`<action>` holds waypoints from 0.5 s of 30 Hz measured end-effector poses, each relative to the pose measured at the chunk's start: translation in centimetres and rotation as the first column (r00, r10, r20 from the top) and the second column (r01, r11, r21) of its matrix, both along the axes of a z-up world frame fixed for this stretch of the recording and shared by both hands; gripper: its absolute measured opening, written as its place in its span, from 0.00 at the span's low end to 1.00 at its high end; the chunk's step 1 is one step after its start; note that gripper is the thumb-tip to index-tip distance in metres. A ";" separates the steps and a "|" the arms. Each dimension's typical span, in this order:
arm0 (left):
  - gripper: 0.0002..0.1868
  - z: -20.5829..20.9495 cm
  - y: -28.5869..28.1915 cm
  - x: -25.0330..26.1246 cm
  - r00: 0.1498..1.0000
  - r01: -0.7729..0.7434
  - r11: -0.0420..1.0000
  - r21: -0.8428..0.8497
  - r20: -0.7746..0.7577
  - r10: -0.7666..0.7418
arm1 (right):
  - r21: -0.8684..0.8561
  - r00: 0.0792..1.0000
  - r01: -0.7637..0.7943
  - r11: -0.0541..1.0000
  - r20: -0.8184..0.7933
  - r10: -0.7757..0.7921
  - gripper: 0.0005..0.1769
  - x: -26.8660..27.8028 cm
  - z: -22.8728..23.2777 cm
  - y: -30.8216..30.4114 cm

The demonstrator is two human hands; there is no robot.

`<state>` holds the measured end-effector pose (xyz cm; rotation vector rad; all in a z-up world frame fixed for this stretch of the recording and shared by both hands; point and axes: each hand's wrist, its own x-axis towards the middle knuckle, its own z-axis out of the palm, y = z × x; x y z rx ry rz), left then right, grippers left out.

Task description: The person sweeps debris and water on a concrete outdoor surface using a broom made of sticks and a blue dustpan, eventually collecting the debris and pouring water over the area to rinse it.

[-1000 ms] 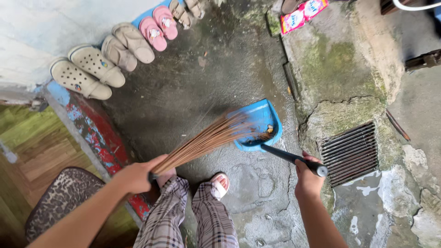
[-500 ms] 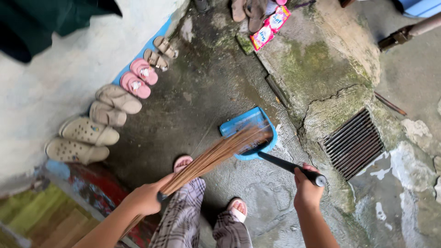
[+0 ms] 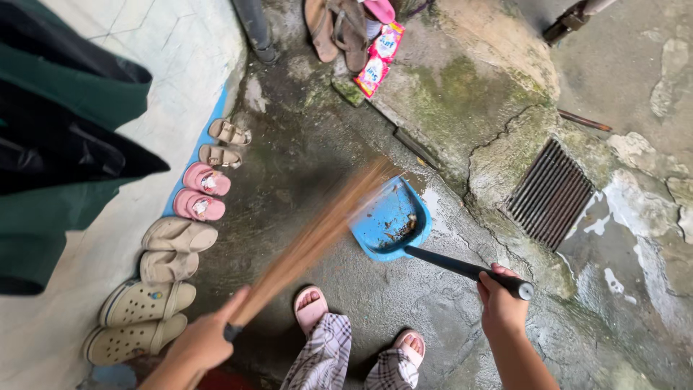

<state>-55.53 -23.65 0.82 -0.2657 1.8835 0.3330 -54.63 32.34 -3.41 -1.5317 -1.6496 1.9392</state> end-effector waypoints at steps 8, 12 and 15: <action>0.62 -11.3 6.9 -7.5 0.973 -0.074 0.995 -0.063 -0.223 0.058 | 0.036 0.993 0.118 0.992 -0.018 -0.117 0.20 0.9 -1.3 -1.3; 0.57 -8.9 11.4 -4.2 0.981 0.196 0.980 0.024 -0.001 -0.196 | -0.008 0.989 0.120 0.993 -0.090 -0.120 0.21 -0.1 -2.5 -2.2; 0.59 -5.5 9.0 -3.7 0.974 0.211 0.972 0.101 0.061 -0.217 | 0.007 0.994 0.097 0.995 -0.042 -0.096 0.20 0.3 -2.1 -0.9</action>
